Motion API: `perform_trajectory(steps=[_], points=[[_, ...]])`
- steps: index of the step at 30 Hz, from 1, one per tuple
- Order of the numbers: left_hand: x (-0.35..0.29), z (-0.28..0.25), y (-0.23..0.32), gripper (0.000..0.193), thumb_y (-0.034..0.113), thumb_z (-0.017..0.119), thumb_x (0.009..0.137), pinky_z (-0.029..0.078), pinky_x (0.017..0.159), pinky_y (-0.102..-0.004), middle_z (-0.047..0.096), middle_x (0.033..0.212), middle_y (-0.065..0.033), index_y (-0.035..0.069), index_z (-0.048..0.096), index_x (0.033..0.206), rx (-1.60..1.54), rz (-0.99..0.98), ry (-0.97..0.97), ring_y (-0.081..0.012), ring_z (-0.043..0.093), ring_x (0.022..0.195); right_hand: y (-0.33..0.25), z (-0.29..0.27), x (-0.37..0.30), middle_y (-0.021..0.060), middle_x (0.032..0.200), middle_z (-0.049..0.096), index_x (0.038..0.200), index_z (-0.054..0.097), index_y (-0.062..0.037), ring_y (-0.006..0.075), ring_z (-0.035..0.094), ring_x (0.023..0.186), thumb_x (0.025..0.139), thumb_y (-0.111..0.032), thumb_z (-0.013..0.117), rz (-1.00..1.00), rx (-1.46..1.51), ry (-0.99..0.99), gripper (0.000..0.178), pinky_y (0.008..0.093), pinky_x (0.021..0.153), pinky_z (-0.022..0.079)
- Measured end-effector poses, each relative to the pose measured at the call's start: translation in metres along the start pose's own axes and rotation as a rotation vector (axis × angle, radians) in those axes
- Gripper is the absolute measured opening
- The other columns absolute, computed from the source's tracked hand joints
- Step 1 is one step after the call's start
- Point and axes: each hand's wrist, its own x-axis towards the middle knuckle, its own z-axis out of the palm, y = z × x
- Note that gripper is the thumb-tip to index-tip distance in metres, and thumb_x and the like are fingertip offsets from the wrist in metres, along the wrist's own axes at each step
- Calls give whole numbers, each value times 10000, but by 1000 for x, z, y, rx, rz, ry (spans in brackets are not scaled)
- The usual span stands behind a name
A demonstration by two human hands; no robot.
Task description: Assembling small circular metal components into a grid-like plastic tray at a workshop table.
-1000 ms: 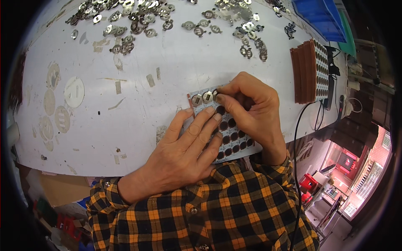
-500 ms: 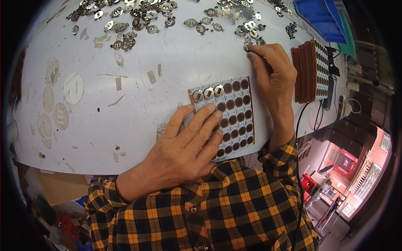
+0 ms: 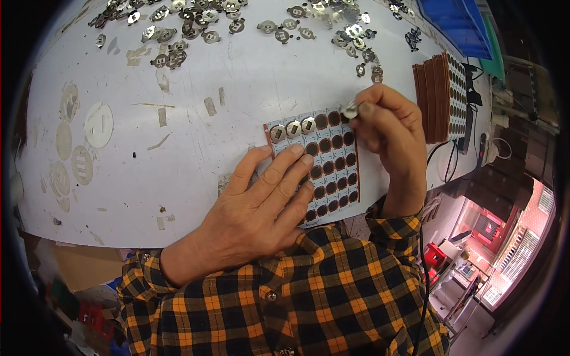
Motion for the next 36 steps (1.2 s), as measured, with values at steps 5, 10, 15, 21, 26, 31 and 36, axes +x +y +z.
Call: perform_trajectory(steps=[5, 10, 15, 21, 26, 31, 36], points=[[3, -4, 0, 475, 398, 742, 848, 394, 1174, -582, 641, 1436, -198, 32, 735, 1150, 16, 17, -16, -337, 546, 1429, 3, 10, -3, -17, 845, 680, 964, 718, 27, -2, 521, 718, 950, -18, 673, -212, -283, -129, 65, 181, 609, 391], [2, -3, 0, 473, 396, 739, 849, 394, 1169, -579, 639, 1433, -205, 27, 729, 1145, 7, 3, -7, -339, 546, 1428, -5, 18, 3, -41, 817, 621, 952, 669, 25, 18, 505, 732, 955, -19, 640, -263, -562, -132, 53, 206, 620, 401], [1, -3, 0, 470, 389, 741, 846, 400, 1162, -579, 641, 1431, -204, 26, 727, 1144, 4, 8, -3, -342, 550, 1423, -14, 15, 6, 7, 762, 571, 926, 625, 19, 67, 501, 687, 923, -7, 633, -358, -738, -206, 28, 239, 605, 402], [3, -5, 0, 462, 377, 742, 843, 405, 1158, -576, 645, 1427, -202, 29, 727, 1147, 7, 4, -8, -343, 559, 1413, -14, 13, 16, 89, 776, 598, 926, 606, 11, 178, 547, 659, 895, -1, 641, -514, -820, -285, 49, 309, 613, 449], [3, -3, -1, 463, 379, 745, 840, 410, 1154, -572, 654, 1414, -198, 30, 727, 1145, -2, 3, -2, -342, 563, 1408, -14, 15, 11, 91, 799, 630, 976, 635, 22, 156, 600, 689, 902, 16, 680, -493, -799, -272, 87, 294, 629, 477], [4, 0, 0, 454, 388, 751, 838, 418, 1147, -573, 657, 1410, -196, 35, 734, 1123, -2, -1, 14, -341, 565, 1407, 11, 38, -17, 20, 876, 708, 1072, 712, 37, 56, 626, 745, 931, 30, 745, -367, -607, 171, 145, 226, 660, 507], [2, -3, 1, 461, 386, 759, 833, 423, 1138, -575, 656, 1410, -200, 33, 733, 1129, 10, 2, 6, -344, 562, 1410, 14, 48, -23, 17, 886, 700, 989, 728, 41, 44, 631, 759, 923, 40, 755, -360, -522, 240, 72, 192, 672, 497]])
